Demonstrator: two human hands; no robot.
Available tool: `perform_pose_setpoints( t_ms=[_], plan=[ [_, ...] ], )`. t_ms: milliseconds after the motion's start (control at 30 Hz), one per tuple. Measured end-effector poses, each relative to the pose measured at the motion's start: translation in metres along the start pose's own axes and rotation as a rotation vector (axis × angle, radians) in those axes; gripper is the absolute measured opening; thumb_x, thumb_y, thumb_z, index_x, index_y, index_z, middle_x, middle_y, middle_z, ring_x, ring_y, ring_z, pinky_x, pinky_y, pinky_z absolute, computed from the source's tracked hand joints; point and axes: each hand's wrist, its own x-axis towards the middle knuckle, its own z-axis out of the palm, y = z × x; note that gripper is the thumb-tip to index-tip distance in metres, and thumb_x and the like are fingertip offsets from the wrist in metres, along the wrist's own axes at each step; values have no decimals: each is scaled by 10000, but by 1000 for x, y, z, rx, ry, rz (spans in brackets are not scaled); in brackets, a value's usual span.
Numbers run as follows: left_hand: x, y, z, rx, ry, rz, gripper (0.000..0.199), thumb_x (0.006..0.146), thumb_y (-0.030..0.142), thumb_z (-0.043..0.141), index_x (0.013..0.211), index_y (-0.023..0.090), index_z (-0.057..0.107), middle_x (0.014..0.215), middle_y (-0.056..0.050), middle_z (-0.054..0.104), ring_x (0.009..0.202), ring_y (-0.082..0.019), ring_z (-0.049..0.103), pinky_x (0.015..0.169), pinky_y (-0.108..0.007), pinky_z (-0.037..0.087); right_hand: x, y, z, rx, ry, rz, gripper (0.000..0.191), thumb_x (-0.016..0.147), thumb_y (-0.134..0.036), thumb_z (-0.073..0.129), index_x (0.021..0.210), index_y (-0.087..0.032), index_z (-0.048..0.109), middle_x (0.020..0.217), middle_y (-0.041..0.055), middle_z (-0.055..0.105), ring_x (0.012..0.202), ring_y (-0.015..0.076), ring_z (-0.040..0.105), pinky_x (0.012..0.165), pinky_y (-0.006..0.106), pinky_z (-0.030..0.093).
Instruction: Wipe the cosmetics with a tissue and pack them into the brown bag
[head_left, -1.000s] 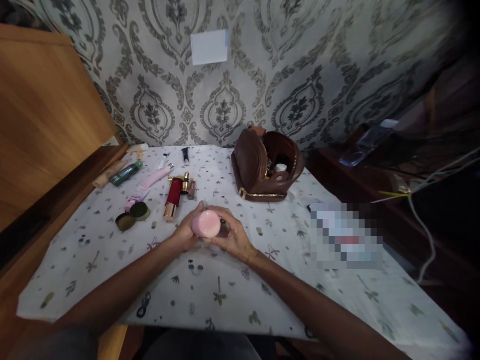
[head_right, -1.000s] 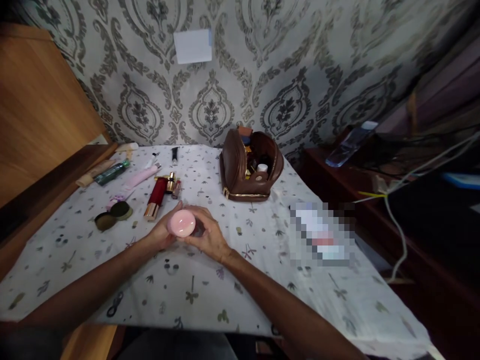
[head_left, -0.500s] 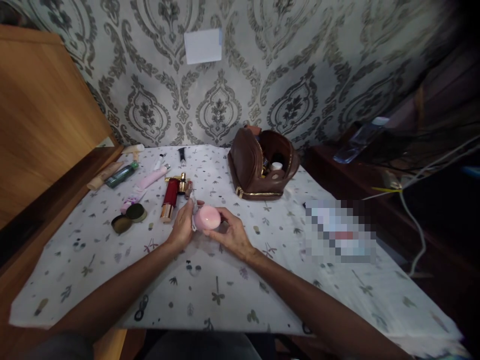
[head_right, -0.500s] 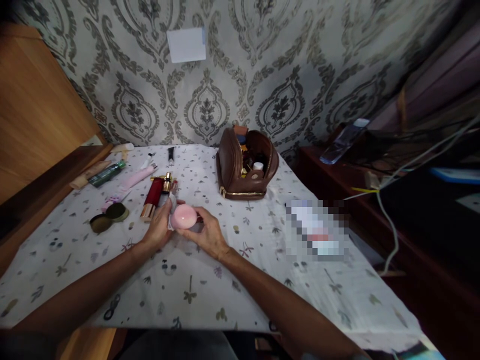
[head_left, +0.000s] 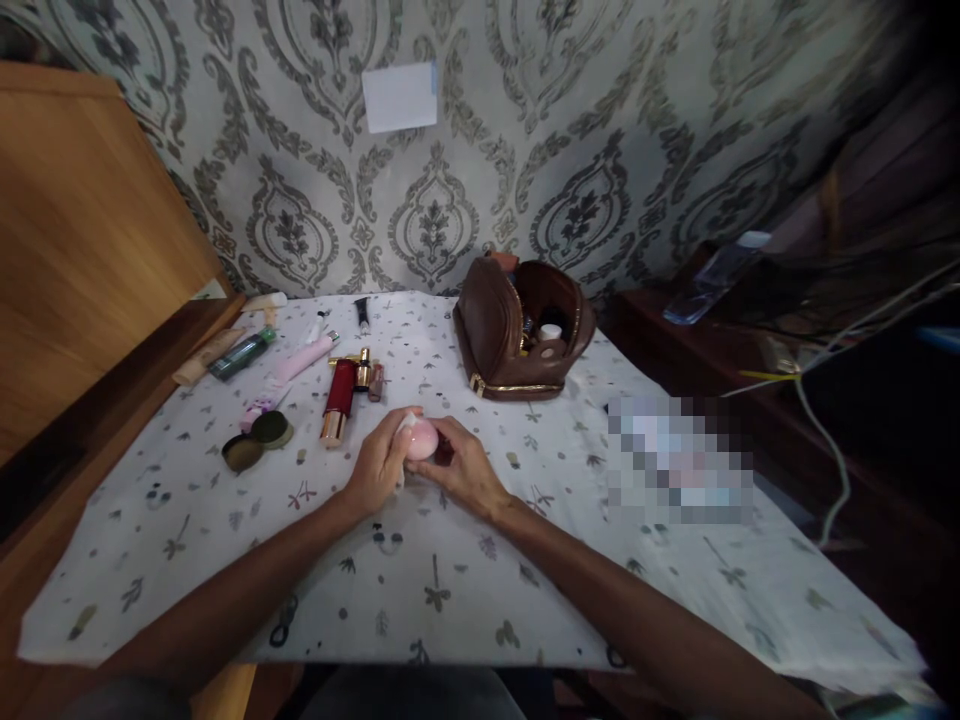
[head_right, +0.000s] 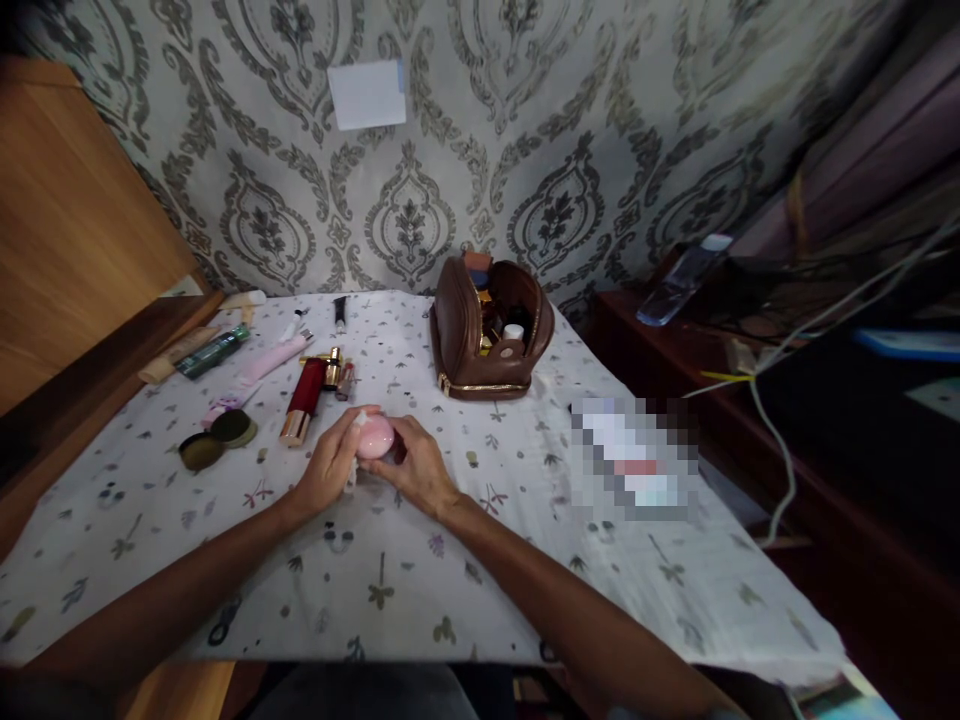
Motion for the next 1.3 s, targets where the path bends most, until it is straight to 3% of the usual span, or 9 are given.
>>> perform_pose_setpoints(
  t_ms=[200, 467, 567, 667, 800, 967, 1067, 1167, 1300],
  plan=[
    [-3, -2, 1, 199, -33, 92, 342, 1028, 389, 350, 1211, 175, 544, 1160, -121, 620, 1137, -248, 590, 1012, -398, 443, -1, 5, 0, -74, -28, -29, 485, 747, -335, 798, 1178, -170, 652, 914, 28, 536, 828, 190, 547, 761, 320, 489],
    [-5, 1, 2, 372, -36, 100, 247, 1007, 379, 364, 1087, 200, 514, 1045, -82, 569, 994, -241, 576, 895, -390, 462, -6, 10, 4, -32, -37, -63, 816, 713, -333, 815, 1434, -208, 454, 1181, 96, 585, 1094, 268, 584, 964, 422, 488],
    [-2, 1, -2, 420, -64, 90, 269, 1007, 382, 352, 1094, 199, 528, 1045, -79, 568, 995, -245, 578, 892, -393, 455, -8, 10, 5, 55, -67, 5, 1008, 686, -285, 833, 1528, -246, 280, 1219, 84, 588, 1014, 230, 626, 906, 383, 516],
    [3, 1, -5, 424, -68, 80, 276, 1011, 377, 325, 955, 214, 541, 946, -52, 558, 917, -230, 573, 852, -376, 446, -9, 10, 4, 105, -119, 23, 1082, 681, -282, 844, 1552, -269, 202, 1170, 65, 614, 961, 213, 645, 882, 372, 524],
    [7, 1, -6, 363, -20, 74, 332, 1011, 386, 283, 753, 236, 429, 780, -15, 499, 794, -207, 528, 754, -341, 420, -9, 9, 3, 99, -179, -4, 1089, 665, -264, 856, 1548, -295, 219, 1221, 71, 613, 1083, 243, 624, 979, 424, 491],
    [4, 1, -5, 272, -49, -51, 289, 996, 436, 321, 798, 244, 407, 690, 27, 481, 652, -177, 512, 648, -306, 397, -9, 11, 6, 92, -111, 57, 1046, 649, -251, 850, 1522, -289, 276, 1284, 91, 536, 1021, 217, 629, 944, 417, 526],
    [2, -1, -5, 253, -70, -48, 231, 991, 424, 364, 1001, 231, 490, 877, -22, 629, 796, -199, 613, 754, -327, 453, -9, 14, 8, 121, -51, 73, 1013, 669, -290, 842, 1514, -274, 285, 1224, 80, 539, 945, 191, 635, 881, 391, 558],
    [2, -3, -4, 268, -104, 65, 259, 993, 394, 395, 1106, 220, 550, 1103, -85, 663, 1043, -236, 618, 928, -371, 455, -9, 16, 8, 120, -32, 51, 995, 680, -313, 842, 1507, -261, 292, 1176, 74, 570, 975, 204, 635, 889, 394, 559],
    [1, -1, -2, 368, -117, 103, 291, 1006, 382, 370, 994, 209, 604, 978, -78, 652, 971, -246, 616, 886, -387, 471, -8, 16, 7, 88, -71, 18, 927, 693, -264, 825, 1481, -245, 338, 1171, 79, 614, 1015, 224, 638, 934, 418, 539]
  ],
)
